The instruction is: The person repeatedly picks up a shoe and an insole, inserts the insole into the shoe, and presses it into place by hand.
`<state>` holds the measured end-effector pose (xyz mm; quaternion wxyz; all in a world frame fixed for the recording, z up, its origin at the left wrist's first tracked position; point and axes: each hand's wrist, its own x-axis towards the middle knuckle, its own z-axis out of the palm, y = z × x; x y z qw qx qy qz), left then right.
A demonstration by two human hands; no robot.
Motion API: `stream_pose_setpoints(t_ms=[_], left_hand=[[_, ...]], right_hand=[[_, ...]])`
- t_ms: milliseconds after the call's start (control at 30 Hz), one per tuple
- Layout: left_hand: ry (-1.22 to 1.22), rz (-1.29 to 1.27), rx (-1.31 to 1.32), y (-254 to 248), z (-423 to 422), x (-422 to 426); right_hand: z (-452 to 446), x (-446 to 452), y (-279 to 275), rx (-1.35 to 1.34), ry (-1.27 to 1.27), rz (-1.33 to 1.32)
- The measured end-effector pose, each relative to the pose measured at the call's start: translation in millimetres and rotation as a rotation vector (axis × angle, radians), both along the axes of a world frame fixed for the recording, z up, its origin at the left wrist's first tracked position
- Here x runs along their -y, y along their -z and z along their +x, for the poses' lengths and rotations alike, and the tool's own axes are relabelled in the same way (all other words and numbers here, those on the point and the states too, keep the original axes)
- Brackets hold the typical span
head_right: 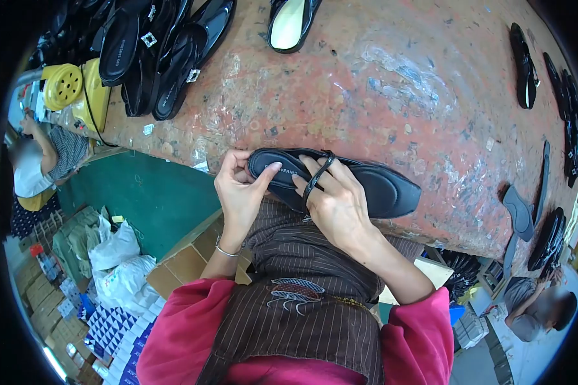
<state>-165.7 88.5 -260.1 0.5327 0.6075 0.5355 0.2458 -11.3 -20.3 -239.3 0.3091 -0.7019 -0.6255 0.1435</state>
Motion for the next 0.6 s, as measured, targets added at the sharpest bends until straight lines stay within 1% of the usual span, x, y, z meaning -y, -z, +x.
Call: stream_pose_setpoints(t_ms=[67, 100, 200, 267, 300, 333, 400, 533, 600], left_hand=[[-0.001, -0.031, 0.068, 2, 0, -3], [-0.001, -0.046, 0.102, 4, -1, -5], [-0.059, -0.223, 0.217, 4, -2, -12], [-0.03, -0.153, 0.195, 3, -1, -11], [-0.011, -0.139, 0.166, 2, -1, -13], [0.007, -0.124, 0.137, 2, -2, -14], [0.012, -0.171, 0.145, 2, -2, -20], [0.024, -0.195, 0.168, 5, -3, -22], [0.023, -0.159, 0.149, 7, -2, -22]], right_hand=[[0, 2, 0, 0.02, -0.026, -0.03], [2, 2, -1, 0.025, -0.089, -0.043], [8, -1, -4, 0.028, -0.273, -0.116], [6, -8, -7, 0.017, -0.391, -0.213], [6, -9, -7, 0.026, -0.406, -0.237], [4, -8, -6, 0.035, -0.385, -0.246], [-2, -7, -5, 0.056, -0.341, -0.261], [-5, 11, -12, 0.122, -0.185, -0.194], [7, 31, -19, 0.312, -0.134, -0.217]])
